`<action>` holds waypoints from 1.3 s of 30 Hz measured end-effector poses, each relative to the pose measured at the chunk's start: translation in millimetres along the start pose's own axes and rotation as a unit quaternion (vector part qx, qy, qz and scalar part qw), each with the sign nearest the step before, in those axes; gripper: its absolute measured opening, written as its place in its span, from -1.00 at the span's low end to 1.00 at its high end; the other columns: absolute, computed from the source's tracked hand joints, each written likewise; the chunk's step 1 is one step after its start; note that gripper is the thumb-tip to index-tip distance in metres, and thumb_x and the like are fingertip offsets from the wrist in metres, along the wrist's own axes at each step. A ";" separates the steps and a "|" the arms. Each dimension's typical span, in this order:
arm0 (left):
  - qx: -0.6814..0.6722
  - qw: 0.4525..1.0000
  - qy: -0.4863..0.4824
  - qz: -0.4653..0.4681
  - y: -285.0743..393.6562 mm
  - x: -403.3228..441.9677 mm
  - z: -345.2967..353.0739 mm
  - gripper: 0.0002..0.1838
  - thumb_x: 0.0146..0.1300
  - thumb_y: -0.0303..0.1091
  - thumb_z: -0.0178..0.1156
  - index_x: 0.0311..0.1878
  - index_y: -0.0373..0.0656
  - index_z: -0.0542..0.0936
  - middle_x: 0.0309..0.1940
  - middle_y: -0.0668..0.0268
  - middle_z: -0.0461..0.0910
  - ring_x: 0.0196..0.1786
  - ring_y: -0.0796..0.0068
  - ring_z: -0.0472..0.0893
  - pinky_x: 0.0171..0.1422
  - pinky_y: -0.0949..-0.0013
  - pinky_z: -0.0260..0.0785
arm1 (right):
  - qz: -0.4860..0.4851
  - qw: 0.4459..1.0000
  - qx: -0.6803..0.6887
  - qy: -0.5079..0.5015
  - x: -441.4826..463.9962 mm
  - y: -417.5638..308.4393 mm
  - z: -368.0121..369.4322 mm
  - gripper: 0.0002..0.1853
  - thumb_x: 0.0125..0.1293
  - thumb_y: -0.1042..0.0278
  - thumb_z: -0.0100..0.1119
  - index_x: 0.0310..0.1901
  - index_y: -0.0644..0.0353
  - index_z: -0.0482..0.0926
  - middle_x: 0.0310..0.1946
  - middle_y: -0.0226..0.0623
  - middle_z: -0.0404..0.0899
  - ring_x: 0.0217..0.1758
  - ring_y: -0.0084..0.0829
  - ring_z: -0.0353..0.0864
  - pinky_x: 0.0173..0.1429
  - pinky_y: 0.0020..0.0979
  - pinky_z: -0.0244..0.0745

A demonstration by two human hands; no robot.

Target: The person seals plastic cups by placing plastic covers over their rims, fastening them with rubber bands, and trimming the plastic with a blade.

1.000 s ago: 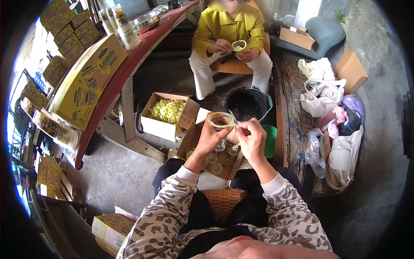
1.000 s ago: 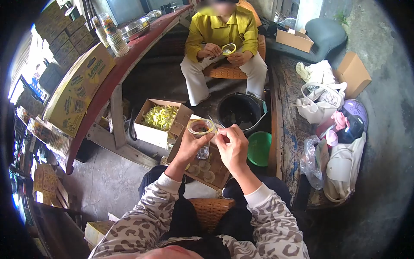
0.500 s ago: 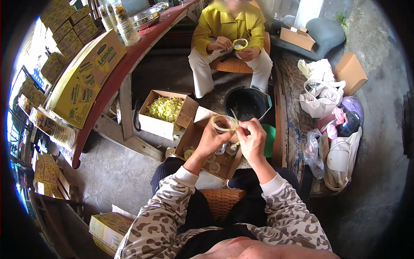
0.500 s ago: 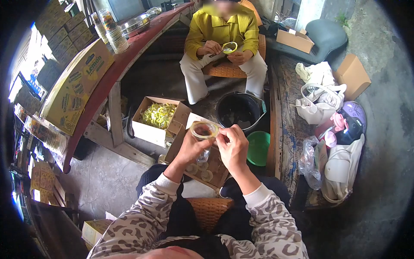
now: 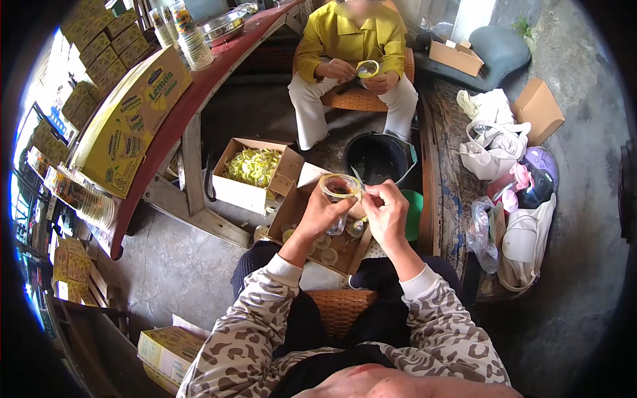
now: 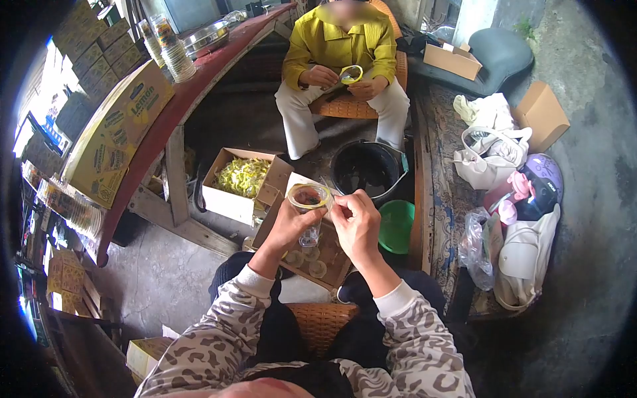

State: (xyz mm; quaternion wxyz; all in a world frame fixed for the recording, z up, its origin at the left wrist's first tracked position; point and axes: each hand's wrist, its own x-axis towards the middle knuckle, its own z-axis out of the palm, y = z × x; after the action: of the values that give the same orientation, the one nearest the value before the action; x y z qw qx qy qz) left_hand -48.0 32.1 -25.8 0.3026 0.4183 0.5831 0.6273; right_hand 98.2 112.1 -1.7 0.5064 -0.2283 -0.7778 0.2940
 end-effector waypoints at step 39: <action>0.146 0.987 0.042 0.057 23.7 2.0 -24.3 -0.37 0.16 -0.34 0.41 0.29 -0.23 0.44 0.10 0.21 0.58 0.20 0.40 0.56 0.33 0.31 0.38 | -0.011 1.000 -0.001 -0.025 7.1 1.4 -4.8 -0.84 0.15 0.69 0.34 -0.27 0.28 0.58 -0.39 -0.27 0.57 -0.43 -0.41 0.64 -0.36 -0.44 0.56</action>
State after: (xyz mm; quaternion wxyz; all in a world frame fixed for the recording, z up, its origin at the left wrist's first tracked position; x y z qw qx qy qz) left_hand -67.6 18.9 -1.5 0.1775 0.4639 0.6561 0.5682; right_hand 99.9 118.8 3.5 0.4898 -0.2131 -0.7927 0.2938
